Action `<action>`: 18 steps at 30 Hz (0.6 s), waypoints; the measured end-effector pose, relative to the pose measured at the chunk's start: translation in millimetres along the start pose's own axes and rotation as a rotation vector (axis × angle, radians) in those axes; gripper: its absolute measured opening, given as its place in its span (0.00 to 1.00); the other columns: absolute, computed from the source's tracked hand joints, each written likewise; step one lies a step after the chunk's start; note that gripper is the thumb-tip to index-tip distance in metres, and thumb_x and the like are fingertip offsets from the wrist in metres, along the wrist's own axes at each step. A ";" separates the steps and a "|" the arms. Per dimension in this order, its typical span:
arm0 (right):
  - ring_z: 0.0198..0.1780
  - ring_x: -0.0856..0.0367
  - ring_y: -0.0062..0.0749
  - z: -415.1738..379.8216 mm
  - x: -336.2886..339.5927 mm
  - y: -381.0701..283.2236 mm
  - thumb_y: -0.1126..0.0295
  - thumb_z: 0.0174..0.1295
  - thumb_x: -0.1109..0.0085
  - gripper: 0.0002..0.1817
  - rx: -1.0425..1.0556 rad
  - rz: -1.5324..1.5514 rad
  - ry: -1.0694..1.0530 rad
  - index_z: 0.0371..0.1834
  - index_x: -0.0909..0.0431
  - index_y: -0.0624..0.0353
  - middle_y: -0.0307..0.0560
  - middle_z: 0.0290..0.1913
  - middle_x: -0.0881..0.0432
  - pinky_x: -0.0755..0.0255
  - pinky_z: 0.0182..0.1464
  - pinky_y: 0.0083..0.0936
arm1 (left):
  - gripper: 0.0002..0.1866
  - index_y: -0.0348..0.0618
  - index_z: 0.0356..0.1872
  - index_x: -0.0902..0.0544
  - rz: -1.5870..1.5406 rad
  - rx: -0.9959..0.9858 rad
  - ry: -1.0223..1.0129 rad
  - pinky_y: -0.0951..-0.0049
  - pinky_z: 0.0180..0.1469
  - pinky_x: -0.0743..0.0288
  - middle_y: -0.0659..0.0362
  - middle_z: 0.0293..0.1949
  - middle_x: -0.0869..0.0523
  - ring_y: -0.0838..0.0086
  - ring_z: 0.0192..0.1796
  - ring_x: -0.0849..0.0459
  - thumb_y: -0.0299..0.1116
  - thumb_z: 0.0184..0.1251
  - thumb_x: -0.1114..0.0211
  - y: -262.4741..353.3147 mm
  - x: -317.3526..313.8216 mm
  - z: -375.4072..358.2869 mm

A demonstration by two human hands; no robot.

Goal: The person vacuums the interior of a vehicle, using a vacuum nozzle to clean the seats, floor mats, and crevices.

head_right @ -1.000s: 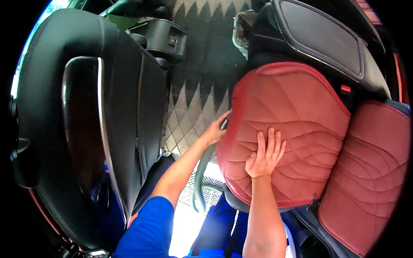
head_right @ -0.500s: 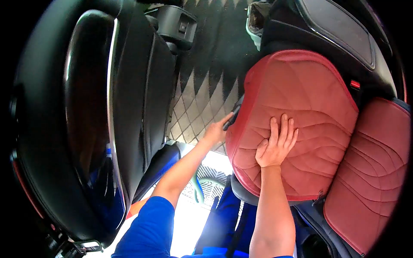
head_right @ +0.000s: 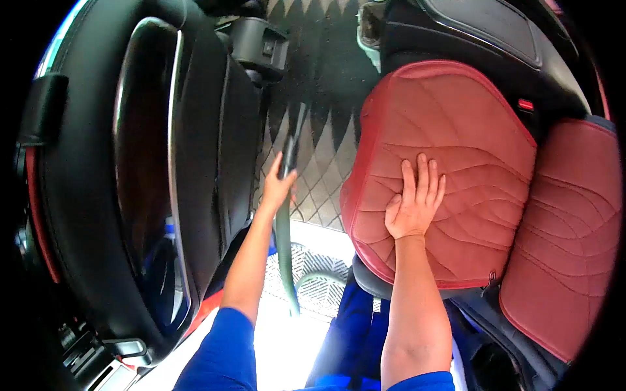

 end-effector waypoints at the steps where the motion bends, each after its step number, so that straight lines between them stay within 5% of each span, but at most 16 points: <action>1: 0.77 0.45 0.53 -1.6 0.3 -0.2 0.61 0.64 0.62 0.29 0.006 0.013 -0.011 0.70 0.32 0.52 0.53 0.76 0.38 0.58 0.76 0.56 | 0.48 0.56 0.79 0.47 0.095 0.016 0.035 0.61 0.28 0.18 0.43 0.43 0.12 0.55 0.30 0.12 0.33 0.59 0.30 -13.2 -15.4 19.6; 3: 0.77 0.45 0.53 0.4 0.5 -0.7 0.61 0.64 0.61 0.29 0.010 0.006 -0.007 0.69 0.31 0.53 0.52 0.76 0.38 0.58 0.76 0.56 | 0.51 0.57 0.79 0.51 0.300 -0.170 0.132 0.57 0.35 0.17 0.42 0.41 0.12 0.49 0.34 0.12 0.34 0.56 0.29 -28.1 -68.0 14.7; 6: 0.76 0.43 0.53 -1.1 0.1 1.1 0.62 0.63 0.60 0.29 -0.010 0.024 -0.016 0.68 0.30 0.53 0.52 0.75 0.38 0.57 0.76 0.56 | 0.53 0.63 0.79 0.52 0.418 -0.186 -0.194 0.56 0.42 0.21 0.37 0.42 0.14 0.48 0.40 0.12 0.36 0.54 0.29 -47.1 -125.8 -72.7; 9: 0.76 0.44 0.53 -0.9 -0.2 1.6 0.63 0.61 0.59 0.29 -0.025 0.028 -0.023 0.68 0.30 0.53 0.52 0.75 0.38 0.56 0.76 0.57 | 0.50 0.63 0.78 0.43 0.255 -0.198 -0.506 0.59 0.47 0.20 0.40 0.50 0.14 0.52 0.41 0.12 0.30 0.51 0.29 -73.9 -113.0 -124.8; 11: 0.76 0.43 0.53 1.6 -1.5 4.5 0.64 0.59 0.58 0.30 -0.034 0.036 -0.013 0.68 0.29 0.52 0.51 0.75 0.37 0.56 0.76 0.57 | 0.47 0.61 0.77 0.38 0.111 -0.160 -0.533 0.63 0.42 0.19 0.46 0.51 0.15 0.59 0.36 0.12 0.27 0.51 0.31 -71.4 -73.0 -118.0; 13: 0.76 0.43 0.53 -0.7 0.5 2.6 0.62 0.59 0.58 0.30 -0.028 0.036 -0.021 0.68 0.29 0.51 0.51 0.75 0.37 0.56 0.76 0.57 | 0.49 0.61 0.78 0.42 0.044 -0.345 -0.204 0.67 0.32 0.19 0.48 0.49 0.15 0.64 0.29 0.15 0.25 0.51 0.33 -72.3 -24.1 -57.3; 15: 0.76 0.43 0.53 -3.1 -0.2 3.0 0.62 0.59 0.58 0.30 -0.031 0.038 -0.022 0.69 0.29 0.51 0.51 0.75 0.37 0.56 0.76 0.57 | 0.50 0.60 0.79 0.46 -0.040 -0.005 0.002 0.66 0.26 0.21 0.47 0.43 0.14 0.65 0.26 0.15 0.25 0.52 0.34 -14.8 8.4 -33.1; 18: 0.76 0.44 0.54 -2.0 0.1 2.8 0.62 0.61 0.59 0.31 -0.018 0.029 -0.008 0.69 0.31 0.52 0.53 0.75 0.38 0.57 0.76 0.57 | 0.49 0.56 0.79 0.46 0.053 -0.025 0.139 0.62 0.31 0.19 0.41 0.44 0.13 0.61 0.30 0.13 0.28 0.53 0.33 -26.3 -28.5 6.8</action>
Point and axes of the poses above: each hand's wrist, its own z-axis towards the middle knuckle, its own x-axis out of the back of the hand, y = z × x, the point moved 9 cm from there along z, towards the middle knuckle
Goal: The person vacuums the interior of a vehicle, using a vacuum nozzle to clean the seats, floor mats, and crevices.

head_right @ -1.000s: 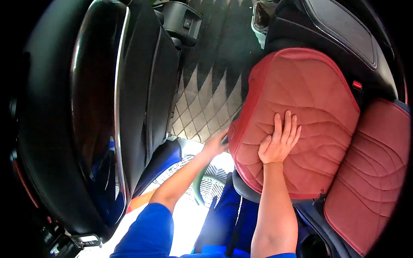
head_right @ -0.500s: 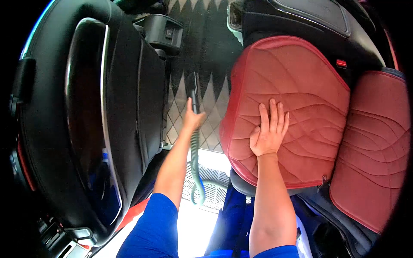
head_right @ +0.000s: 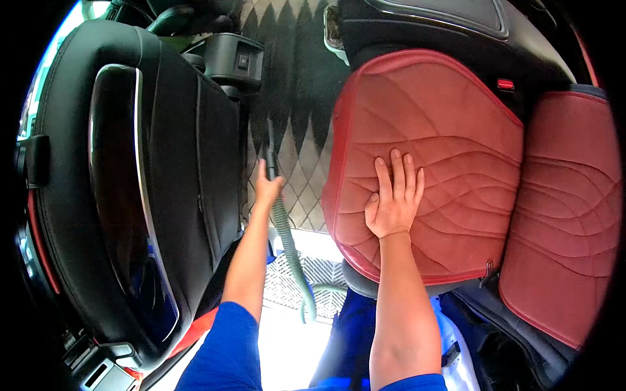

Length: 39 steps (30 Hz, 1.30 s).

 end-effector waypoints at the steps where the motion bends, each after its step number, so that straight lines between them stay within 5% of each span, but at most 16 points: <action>1: 0.76 0.44 0.56 0.3 0.1 -1.0 0.62 0.62 0.60 0.31 0.016 0.001 -0.008 0.70 0.32 0.54 0.54 0.76 0.38 0.58 0.76 0.57 | 0.50 0.57 0.79 0.50 0.147 0.017 -0.051 0.56 0.39 0.19 0.35 0.46 0.15 0.50 0.37 0.12 0.31 0.55 0.34 -2.9 -22.9 -20.0; 2: 0.76 0.44 0.56 -2.2 1.2 -2.8 0.62 0.62 0.60 0.31 0.018 0.004 -0.019 0.70 0.32 0.54 0.54 0.76 0.38 0.58 0.76 0.57 | 0.51 0.56 0.80 0.55 0.354 -0.272 -0.084 0.53 0.51 0.22 0.32 0.50 0.17 0.41 0.49 0.15 0.34 0.56 0.34 -18.9 -51.1 -34.7; 3: 0.77 0.44 0.54 -3.2 1.3 -2.2 0.61 0.61 0.59 0.31 0.001 0.013 -0.027 0.69 0.31 0.52 0.53 0.76 0.38 0.57 0.76 0.57 | 0.52 0.54 0.80 0.55 0.273 -0.088 -0.239 0.54 0.60 0.27 0.31 0.56 0.21 0.39 0.58 0.20 0.34 0.55 0.33 -26.5 -64.6 -74.4; 7: 0.77 0.44 0.53 0.4 -1.7 2.0 0.62 0.59 0.57 0.31 -0.017 0.009 -0.034 0.69 0.29 0.51 0.52 0.76 0.38 0.56 0.76 0.57 | 0.51 0.60 0.79 0.44 0.013 0.153 -0.663 0.68 0.46 0.21 0.48 0.48 0.13 0.61 0.42 0.12 0.25 0.48 0.34 -62.8 -36.2 -139.9; 9: 0.77 0.44 0.53 3.7 -2.3 2.6 0.62 0.59 0.57 0.31 -0.017 0.019 -0.021 0.69 0.29 0.51 0.51 0.76 0.38 0.56 0.76 0.57 | 0.51 0.58 0.79 0.46 0.008 -0.418 -0.388 0.70 0.35 0.20 0.50 0.41 0.14 0.67 0.30 0.15 0.24 0.50 0.35 -61.0 3.5 -100.3; 13: 0.76 0.44 0.55 -0.6 -1.4 -0.8 0.62 0.62 0.61 0.30 0.011 -0.003 -0.022 0.70 0.32 0.54 0.54 0.75 0.38 0.58 0.76 0.57 | 0.52 0.58 0.80 0.52 -0.242 0.073 -0.005 0.68 0.18 0.25 0.50 0.35 0.17 0.71 0.18 0.19 0.23 0.53 0.36 -29.7 58.0 -2.0; 16: 0.76 0.44 0.54 1.5 -0.5 0.5 0.63 0.60 0.59 0.31 0.003 -0.008 0.001 0.70 0.31 0.52 0.53 0.75 0.38 0.57 0.76 0.57 | 0.51 0.56 0.79 0.52 -0.116 -0.014 0.081 0.68 0.19 0.24 0.41 0.55 0.21 0.64 0.21 0.17 0.24 0.53 0.38 -34.9 11.1 11.4; 19: 0.76 0.44 0.52 -2.6 2.4 -1.7 0.64 0.57 0.56 0.31 -0.002 0.021 -0.004 0.69 0.29 0.50 0.51 0.76 0.38 0.56 0.76 0.57 | 0.53 0.58 0.80 0.54 0.217 -0.344 -0.174 0.58 0.56 0.24 0.41 0.64 0.23 0.45 0.53 0.16 0.26 0.52 0.35 -54.4 -57.3 -72.7; 21: 0.77 0.44 0.52 2.5 1.8 -1.7 0.64 0.58 0.56 0.31 -0.006 0.015 0.009 0.69 0.29 0.50 0.51 0.76 0.38 0.56 0.76 0.57 | 0.54 0.58 0.80 0.52 0.277 0.044 -0.501 0.59 0.54 0.23 0.39 0.58 0.19 0.47 0.52 0.15 0.26 0.49 0.34 -52.8 -59.5 -144.6; 23: 0.76 0.44 0.52 1.1 -0.1 -1.0 0.63 0.58 0.57 0.31 -0.008 0.000 -0.014 0.69 0.30 0.50 0.51 0.76 0.39 0.56 0.76 0.57 | 0.52 0.59 0.80 0.50 0.197 -0.028 -0.573 0.61 0.52 0.22 0.40 0.55 0.17 0.49 0.49 0.13 0.25 0.50 0.36 -66.1 -46.0 -145.8; 25: 0.76 0.44 0.52 3.4 1.1 -1.1 0.64 0.58 0.56 0.32 -0.002 0.010 -0.004 0.69 0.30 0.50 0.51 0.76 0.39 0.57 0.76 0.57 | 0.50 0.60 0.79 0.46 0.257 -0.729 -0.277 0.63 0.42 0.20 0.44 0.46 0.14 0.55 0.40 0.11 0.25 0.52 0.36 -30.7 -9.7 -130.6; 27: 0.76 0.44 0.52 -0.9 2.9 -2.1 0.64 0.57 0.56 0.32 -0.001 0.019 0.000 0.69 0.30 0.50 0.51 0.76 0.39 0.57 0.76 0.57 | 0.50 0.60 0.79 0.49 -0.141 -0.059 -0.280 0.63 0.32 0.20 0.49 0.39 0.14 0.61 0.30 0.13 0.26 0.52 0.35 -12.9 23.2 -82.8; 32: 0.76 0.44 0.55 0.7 0.2 -1.3 0.60 0.64 0.62 0.30 0.023 -0.005 -0.004 0.71 0.33 0.54 0.54 0.75 0.38 0.57 0.76 0.57 | 0.49 0.61 0.79 0.52 0.219 -0.143 -0.004 0.59 0.30 0.21 0.40 0.36 0.15 0.57 0.26 0.15 0.28 0.57 0.38 -36.2 -14.8 -57.0; 35: 0.76 0.43 0.53 1.9 1.5 -1.1 0.65 0.56 0.55 0.32 0.001 0.022 0.005 0.68 0.29 0.52 0.51 0.75 0.37 0.57 0.76 0.56 | 0.56 0.65 0.80 0.59 0.290 0.180 -0.412 0.55 0.50 0.22 0.39 0.55 0.18 0.46 0.47 0.14 0.27 0.54 0.33 -89.6 -53.5 -145.4; 37: 0.76 0.44 0.52 3.8 2.1 -2.1 0.65 0.55 0.55 0.32 0.000 0.028 0.012 0.68 0.29 0.51 0.51 0.75 0.37 0.57 0.77 0.56 | 0.52 0.61 0.79 0.48 0.078 -0.044 -0.418 0.64 0.59 0.25 0.43 0.58 0.19 0.54 0.59 0.18 0.26 0.50 0.33 -108.2 -36.6 -169.6; 39: 0.76 0.44 0.52 3.6 2.1 -1.4 0.66 0.55 0.54 0.32 -0.012 0.032 -0.004 0.68 0.29 0.51 0.51 0.75 0.37 0.57 0.77 0.56 | 0.48 0.56 0.77 0.38 -0.225 0.063 -0.487 0.72 0.35 0.19 0.52 0.54 0.18 0.72 0.33 0.15 0.23 0.49 0.35 -105.4 -3.1 -163.9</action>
Point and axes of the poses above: each hand's wrist, its own z-axis towards the middle knuckle, its own x-axis out of the back of the hand, y = z × x, the point moved 9 cm from there along z, towards the middle knuckle
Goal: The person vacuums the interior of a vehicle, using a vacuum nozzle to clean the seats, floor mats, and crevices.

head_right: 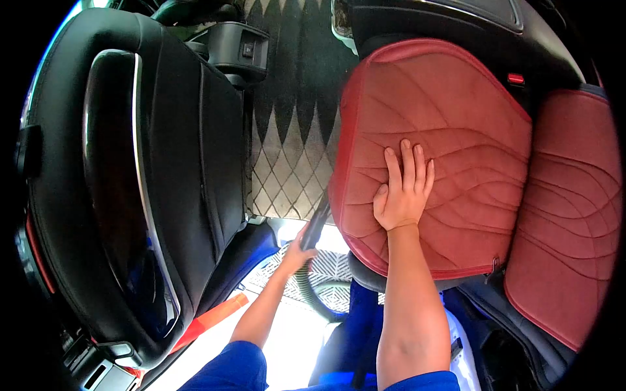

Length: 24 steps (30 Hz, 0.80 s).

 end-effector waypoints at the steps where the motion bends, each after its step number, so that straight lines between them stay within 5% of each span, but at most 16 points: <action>1: 0.76 0.44 0.52 1.8 -0.3 0.5 0.66 0.55 0.54 0.32 0.000 -0.012 -0.006 0.68 0.29 0.51 0.51 0.75 0.37 0.57 0.77 0.56 | 0.48 0.58 0.78 0.40 0.098 -0.112 0.113 0.75 0.23 0.24 0.52 0.49 0.17 0.75 0.22 0.20 0.21 0.49 0.35 34.1 26.0 2.4; 3: 0.76 0.44 0.52 -3.3 -1.2 -1.1 0.65 0.55 0.55 0.32 0.000 -0.019 -0.009 0.68 0.29 0.51 0.51 0.75 0.37 0.57 0.77 0.55 | 0.49 0.62 0.79 0.48 -0.045 0.050 0.373 0.70 0.19 0.25 0.54 0.34 0.19 0.73 0.19 0.22 0.20 0.56 0.39 58.4 75.1 24.4; 5: 0.76 0.44 0.52 -2.1 -2.2 -0.1 0.65 0.56 0.55 0.32 0.013 -0.026 0.013 0.68 0.29 0.51 0.51 0.75 0.37 0.57 0.77 0.55 | 0.49 0.63 0.79 0.54 -0.046 0.060 0.497 0.70 0.18 0.26 0.54 0.30 0.20 0.72 0.17 0.23 0.22 0.58 0.39 42.9 104.5 70.4; 8: 0.77 0.44 0.52 -1.9 -0.9 -0.3 0.64 0.57 0.56 0.32 0.008 -0.028 0.006 0.69 0.29 0.51 0.51 0.75 0.37 0.58 0.77 0.55 | 0.52 0.63 0.80 0.56 0.211 -0.067 0.504 0.61 0.27 0.22 0.45 0.35 0.15 0.59 0.25 0.16 0.26 0.55 0.37 3.4 47.3 77.7; 10: 0.77 0.44 0.52 -2.9 0.9 -1.5 0.64 0.57 0.56 0.32 0.005 -0.019 -0.008 0.69 0.29 0.51 0.51 0.75 0.37 0.58 0.77 0.55 | 0.54 0.62 0.80 0.59 0.532 0.017 0.324 0.61 0.35 0.20 0.41 0.39 0.14 0.54 0.30 0.14 0.27 0.54 0.36 -36.7 -5.4 45.3; 14: 0.76 0.44 0.52 -0.5 0.7 -1.2 0.64 0.58 0.56 0.31 0.004 -0.016 0.008 0.68 0.29 0.51 0.51 0.76 0.38 0.58 0.77 0.55 | 0.51 0.59 0.79 0.45 0.238 0.017 0.074 0.71 0.39 0.21 0.50 0.47 0.15 0.65 0.34 0.15 0.23 0.51 0.35 -22.8 -10.6 -9.2; 16: 0.76 0.44 0.52 0.3 -1.9 -0.3 0.64 0.58 0.56 0.31 0.016 -0.017 0.014 0.68 0.29 0.51 0.51 0.76 0.38 0.57 0.77 0.55 | 0.51 0.59 0.78 0.43 0.184 -0.145 0.192 0.70 0.31 0.21 0.52 0.49 0.16 0.71 0.27 0.18 0.19 0.49 0.35 0.7 36.0 11.3; 17: 0.76 0.44 0.52 -1.3 -0.7 -1.1 0.64 0.58 0.56 0.31 0.022 -0.026 0.023 0.68 0.29 0.51 0.51 0.76 0.38 0.57 0.76 0.55 | 0.50 0.61 0.79 0.45 -0.046 0.005 0.258 0.69 0.25 0.23 0.52 0.45 0.15 0.71 0.25 0.18 0.18 0.52 0.37 47.8 50.4 13.0; 19: 0.76 0.44 0.52 -1.5 -0.1 -1.5 0.64 0.59 0.57 0.31 0.029 -0.030 0.028 0.69 0.30 0.51 0.51 0.76 0.38 0.57 0.76 0.55 | 0.49 0.64 0.79 0.49 0.112 0.054 0.381 0.69 0.22 0.23 0.49 0.37 0.17 0.68 0.20 0.20 0.21 0.57 0.39 55.5 88.8 62.7; 20: 0.76 0.44 0.52 -1.8 0.7 -2.8 0.64 0.59 0.57 0.31 0.034 -0.030 0.037 0.69 0.30 0.51 0.51 0.76 0.38 0.57 0.76 0.55 | 0.50 0.64 0.79 0.52 0.048 0.128 0.344 0.67 0.22 0.23 0.46 0.37 0.15 0.66 0.19 0.19 0.22 0.57 0.39 56.6 87.9 81.6; 22: 0.76 0.43 0.52 -0.8 1.0 -2.7 0.64 0.59 0.57 0.30 0.034 -0.031 0.042 0.69 0.30 0.51 0.51 0.75 0.38 0.57 0.76 0.55 | 0.51 0.66 0.80 0.54 0.151 -0.073 0.429 0.65 0.28 0.20 0.45 0.41 0.14 0.65 0.23 0.16 0.22 0.56 0.38 40.5 48.2 95.5; 24: 0.76 0.43 0.52 -3.1 1.8 -3.5 0.64 0.60 0.58 0.30 0.028 -0.020 0.031 0.69 0.30 0.51 0.52 0.75 0.37 0.57 0.76 0.55 | 0.54 0.66 0.80 0.56 0.426 -0.221 0.290 0.65 0.33 0.19 0.45 0.46 0.14 0.65 0.27 0.14 0.23 0.55 0.36 -10.3 -16.6 81.0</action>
Point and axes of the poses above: each hand's wrist, its own z-axis towards the middle knuckle, its own x-axis out of the back of the hand, y = z × x, the point moved 9 cm from there along z, towards the middle knuckle
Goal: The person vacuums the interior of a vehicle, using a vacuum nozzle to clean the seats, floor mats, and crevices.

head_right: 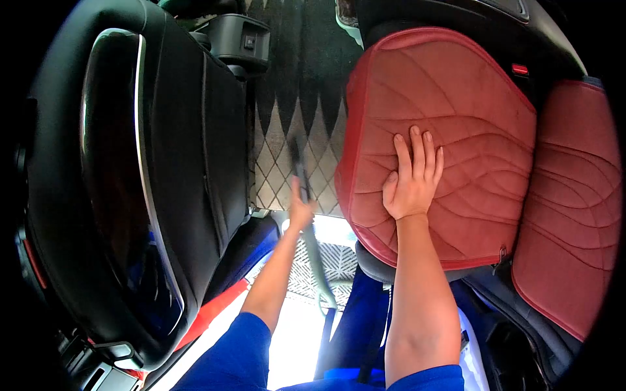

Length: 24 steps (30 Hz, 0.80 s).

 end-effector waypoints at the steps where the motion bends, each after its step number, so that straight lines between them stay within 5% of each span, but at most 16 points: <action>1: 0.76 0.43 0.52 -0.5 -0.2 0.0 0.64 0.60 0.58 0.30 -0.004 -0.003 -0.007 0.69 0.30 0.51 0.52 0.75 0.37 0.57 0.76 0.55 | 0.53 0.66 0.80 0.55 0.017 0.079 -0.134 0.65 0.35 0.18 0.46 0.48 0.15 0.66 0.28 0.14 0.23 0.54 0.36 8.2 -10.3 -35.6; 2: 0.76 0.43 0.53 1.9 -1.2 1.0 0.64 0.60 0.58 0.30 -0.005 -0.010 -0.007 0.69 0.29 0.52 0.52 0.75 0.37 0.57 0.76 0.55 | 0.53 0.65 0.80 0.53 0.032 0.148 -0.266 0.66 0.37 0.18 0.47 0.50 0.15 0.67 0.30 0.14 0.23 0.54 0.35 31.3 -12.2 -64.5; 4: 0.76 0.43 0.52 5.0 -0.7 0.6 0.64 0.60 0.57 0.30 -0.002 -0.001 0.000 0.69 0.29 0.52 0.51 0.75 0.37 0.57 0.76 0.55 | 0.48 0.52 0.79 0.45 -0.300 0.317 -0.515 0.65 0.73 0.41 0.49 0.69 0.27 0.61 0.75 0.36 0.23 0.54 0.35 49.9 8.5 -90.4; 6: 0.76 0.43 0.52 3.5 -0.8 2.2 0.64 0.59 0.57 0.30 -0.012 0.004 -0.016 0.68 0.29 0.52 0.51 0.75 0.37 0.56 0.76 0.55 | 0.46 0.53 0.78 0.40 -0.188 0.259 -0.439 0.66 0.60 0.25 0.49 0.66 0.24 0.61 0.61 0.20 0.23 0.53 0.35 59.8 50.9 -76.0; 8: 0.76 0.43 0.52 2.8 -0.9 1.2 0.64 0.59 0.57 0.31 -0.019 -0.010 -0.026 0.69 0.29 0.51 0.51 0.75 0.37 0.57 0.76 0.55 | 0.49 0.55 0.79 0.45 -0.301 0.353 -0.079 0.69 0.40 0.18 0.50 0.64 0.23 0.63 0.40 0.13 0.23 0.53 0.34 44.6 97.6 -31.6; 10: 0.76 0.43 0.52 3.0 -3.2 1.1 0.64 0.59 0.57 0.31 -0.007 -0.008 -0.007 0.69 0.30 0.51 0.51 0.75 0.37 0.57 0.76 0.55 | 0.49 0.60 0.79 0.50 -0.243 0.384 0.249 0.68 0.20 0.24 0.50 0.38 0.15 0.69 0.17 0.21 0.23 0.55 0.38 0.0 118.3 15.6; 12: 0.76 0.43 0.52 -0.1 -1.8 3.3 0.64 0.59 0.57 0.31 0.002 -0.018 -0.008 0.69 0.30 0.51 0.51 0.75 0.37 0.57 0.76 0.55 | 0.52 0.61 0.79 0.56 -0.326 0.407 0.258 0.67 0.21 0.24 0.48 0.38 0.16 0.68 0.19 0.19 0.24 0.55 0.38 -3.9 90.3 25.1; 13: 0.76 0.44 0.52 1.4 -3.1 3.6 0.64 0.59 0.57 0.31 0.007 -0.012 0.001 0.69 0.30 0.51 0.50 0.76 0.38 0.57 0.77 0.55 | 0.53 0.62 0.80 0.59 -0.090 0.144 0.282 0.60 0.29 0.21 0.43 0.41 0.15 0.58 0.26 0.14 0.27 0.56 0.37 -5.8 67.4 18.1; 15: 0.77 0.44 0.51 -3.1 -0.8 1.5 0.64 0.59 0.57 0.31 0.005 0.005 -0.006 0.70 0.30 0.51 0.50 0.76 0.38 0.57 0.77 0.55 | 0.55 0.65 0.79 0.64 0.057 0.248 -0.020 0.49 0.48 0.24 0.33 0.55 0.20 0.39 0.43 0.15 0.32 0.57 0.36 -9.3 9.0 -40.5; 16: 0.77 0.44 0.51 -2.6 -1.8 1.7 0.64 0.59 0.57 0.31 -0.002 -0.008 -0.016 0.70 0.30 0.51 0.50 0.76 0.38 0.57 0.77 0.55 | 0.55 0.64 0.80 0.62 0.158 0.404 -0.244 0.50 0.48 0.24 0.36 0.57 0.20 0.41 0.44 0.15 0.31 0.55 0.35 -17.8 -14.7 -78.0; 18: 0.77 0.44 0.51 3.5 -3.7 3.8 0.63 0.59 0.57 0.31 -0.012 -0.020 -0.013 0.70 0.31 0.51 0.50 0.76 0.38 0.57 0.77 0.55 | 0.56 0.60 0.80 0.53 -0.008 0.149 -0.267 0.61 0.63 0.29 0.39 0.65 0.26 0.48 0.63 0.22 0.27 0.50 0.30 1.3 -10.6 -125.3; 19: 0.77 0.44 0.51 3.2 -3.4 3.9 0.63 0.59 0.57 0.31 -0.012 -0.020 -0.014 0.70 0.31 0.51 0.50 0.76 0.38 0.57 0.77 0.55 | 0.54 0.58 0.79 0.47 -0.109 0.226 -0.384 0.64 0.68 0.33 0.43 0.69 0.29 0.54 0.68 0.26 0.27 0.48 0.29 5.5 3.5 -133.4; 20: 0.77 0.45 0.51 0.7 -3.5 3.0 0.63 0.59 0.57 0.31 -0.012 -0.018 -0.023 0.70 0.31 0.51 0.50 0.76 0.38 0.58 0.77 0.54 | 0.50 0.55 0.77 0.40 -0.151 0.144 -0.427 0.66 0.65 0.30 0.46 0.69 0.28 0.60 0.67 0.25 0.25 0.48 0.29 5.7 24.1 -128.8; 22: 0.77 0.45 0.52 -1.0 -3.9 1.7 0.62 0.62 0.59 0.31 0.000 -0.020 -0.029 0.71 0.32 0.52 0.51 0.76 0.39 0.58 0.77 0.54 | 0.47 0.53 0.76 0.37 -0.181 0.366 -0.344 0.74 0.34 0.19 0.51 0.65 0.23 0.71 0.33 0.15 0.19 0.49 0.33 -1.8 74.6 -112.3; 23: 0.77 0.45 0.53 0.6 -4.4 2.1 0.61 0.64 0.62 0.30 0.013 -0.034 -0.023 0.71 0.33 0.53 0.52 0.76 0.39 0.59 0.77 0.54 | 0.48 0.53 0.77 0.40 -0.049 -0.295 0.006 0.73 0.24 0.22 0.51 0.60 0.20 0.76 0.20 0.21 0.18 0.51 0.35 11.0 107.2 -86.1; 24: 0.77 0.45 0.53 2.1 -5.4 3.2 0.61 0.64 0.62 0.30 0.013 -0.039 -0.022 0.71 0.33 0.53 0.52 0.76 0.39 0.59 0.77 0.54 | 0.51 0.57 0.79 0.49 -0.426 0.341 -0.014 0.71 0.24 0.21 0.49 0.56 0.19 0.72 0.22 0.18 0.17 0.53 0.37 -8.2 116.3 -74.1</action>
Point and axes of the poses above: each hand's wrist, its own z-axis towards the middle knuckle, its own x-axis out of the back of the hand, y = z × x, the point moved 9 cm from there along z, towards the middle knuckle
